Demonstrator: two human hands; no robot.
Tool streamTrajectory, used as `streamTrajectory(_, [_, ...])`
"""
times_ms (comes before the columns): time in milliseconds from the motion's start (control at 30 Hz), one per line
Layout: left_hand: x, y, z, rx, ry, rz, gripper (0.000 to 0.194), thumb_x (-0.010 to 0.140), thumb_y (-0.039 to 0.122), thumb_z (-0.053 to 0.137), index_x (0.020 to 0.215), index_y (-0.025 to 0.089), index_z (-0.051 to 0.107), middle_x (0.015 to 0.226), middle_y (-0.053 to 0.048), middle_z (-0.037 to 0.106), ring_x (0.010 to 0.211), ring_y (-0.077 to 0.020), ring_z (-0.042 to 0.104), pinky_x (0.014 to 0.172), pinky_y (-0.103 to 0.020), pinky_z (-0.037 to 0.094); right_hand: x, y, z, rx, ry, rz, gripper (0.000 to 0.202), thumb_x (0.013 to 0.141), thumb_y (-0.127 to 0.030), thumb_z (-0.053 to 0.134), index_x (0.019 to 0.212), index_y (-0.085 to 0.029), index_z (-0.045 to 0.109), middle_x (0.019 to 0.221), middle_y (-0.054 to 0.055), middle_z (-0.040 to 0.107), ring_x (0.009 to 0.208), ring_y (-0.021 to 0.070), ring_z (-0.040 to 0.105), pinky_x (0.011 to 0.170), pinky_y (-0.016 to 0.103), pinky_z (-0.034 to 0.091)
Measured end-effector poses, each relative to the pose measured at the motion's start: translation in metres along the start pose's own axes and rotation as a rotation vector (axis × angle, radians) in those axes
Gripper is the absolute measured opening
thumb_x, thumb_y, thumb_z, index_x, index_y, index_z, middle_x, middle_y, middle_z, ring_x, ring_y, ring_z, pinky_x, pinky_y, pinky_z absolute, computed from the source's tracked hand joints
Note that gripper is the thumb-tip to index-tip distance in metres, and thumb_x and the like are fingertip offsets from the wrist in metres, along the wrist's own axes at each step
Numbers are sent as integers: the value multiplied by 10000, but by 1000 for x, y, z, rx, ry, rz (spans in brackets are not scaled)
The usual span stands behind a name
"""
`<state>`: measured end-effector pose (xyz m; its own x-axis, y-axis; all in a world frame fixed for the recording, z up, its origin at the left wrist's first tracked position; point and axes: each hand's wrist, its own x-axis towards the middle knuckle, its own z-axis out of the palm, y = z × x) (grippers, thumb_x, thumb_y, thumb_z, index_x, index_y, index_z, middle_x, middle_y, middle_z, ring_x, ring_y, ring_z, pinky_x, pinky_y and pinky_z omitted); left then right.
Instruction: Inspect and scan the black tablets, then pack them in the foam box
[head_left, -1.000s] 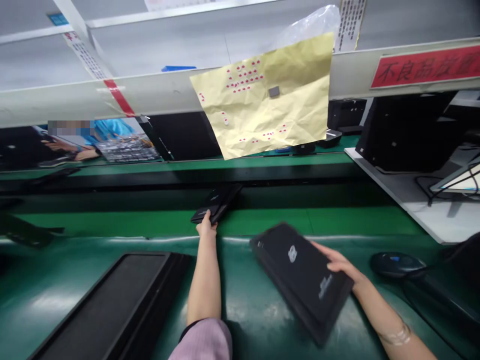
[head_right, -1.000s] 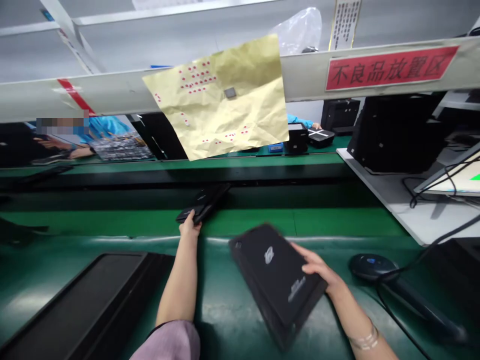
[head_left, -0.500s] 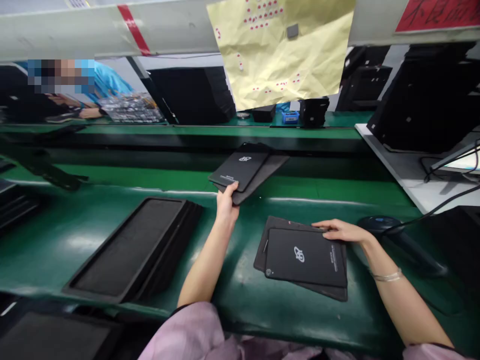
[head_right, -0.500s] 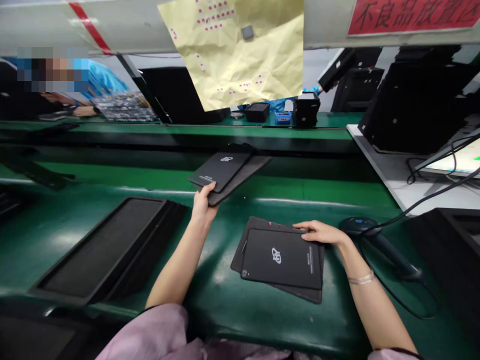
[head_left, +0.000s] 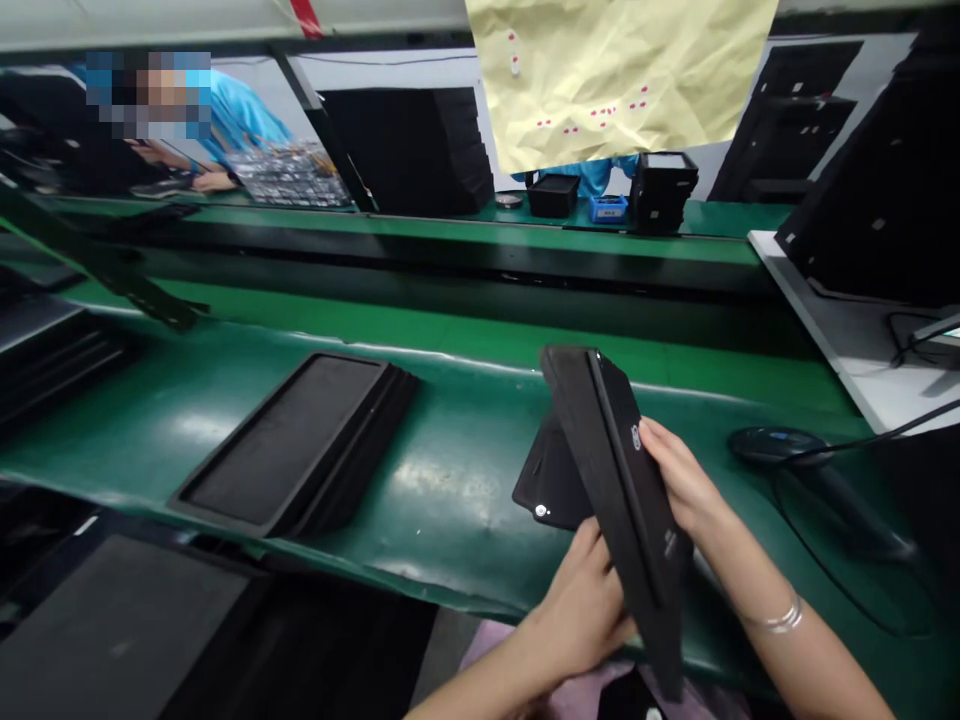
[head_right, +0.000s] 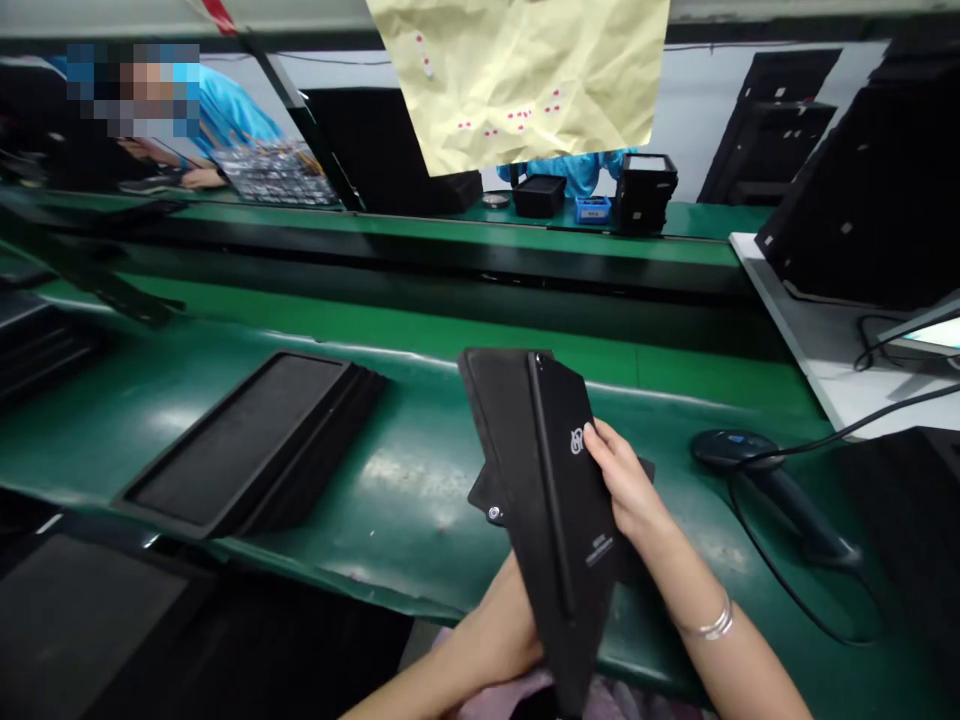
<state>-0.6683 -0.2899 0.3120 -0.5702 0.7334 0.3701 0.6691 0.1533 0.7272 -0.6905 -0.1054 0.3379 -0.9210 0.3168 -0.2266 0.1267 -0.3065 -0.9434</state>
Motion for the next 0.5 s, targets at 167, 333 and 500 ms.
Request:
streamTrajectory(167, [-11,-56,-36,258,193,-300,328,868,154,442,1178,152,549,1200,-169,565,1147,-306,510,973,-543,441,33,-26,-47,-279,-265,0,576,772,-516,700,1248,-233,540,1208,56,632,1046,226,622,891,351,512])
streamTrajectory(333, [-26,-83,-37,273,164,-446,393,803,123,473,1181,147,577,1137,-153,578,1035,-306,554,914,-511,486,74,-41,-55,-654,-538,7,436,759,-485,693,1056,-173,627,1041,72,664,920,239,623,777,354,515])
streamTrajectory(500, [-44,-64,-33,233,145,-515,321,908,254,430,1186,214,588,1105,-120,588,1020,-253,615,879,-417,534,99,-29,-50,-949,-638,-63,361,761,-486,648,911,-159,628,924,64,652,828,217,589,750,337,459])
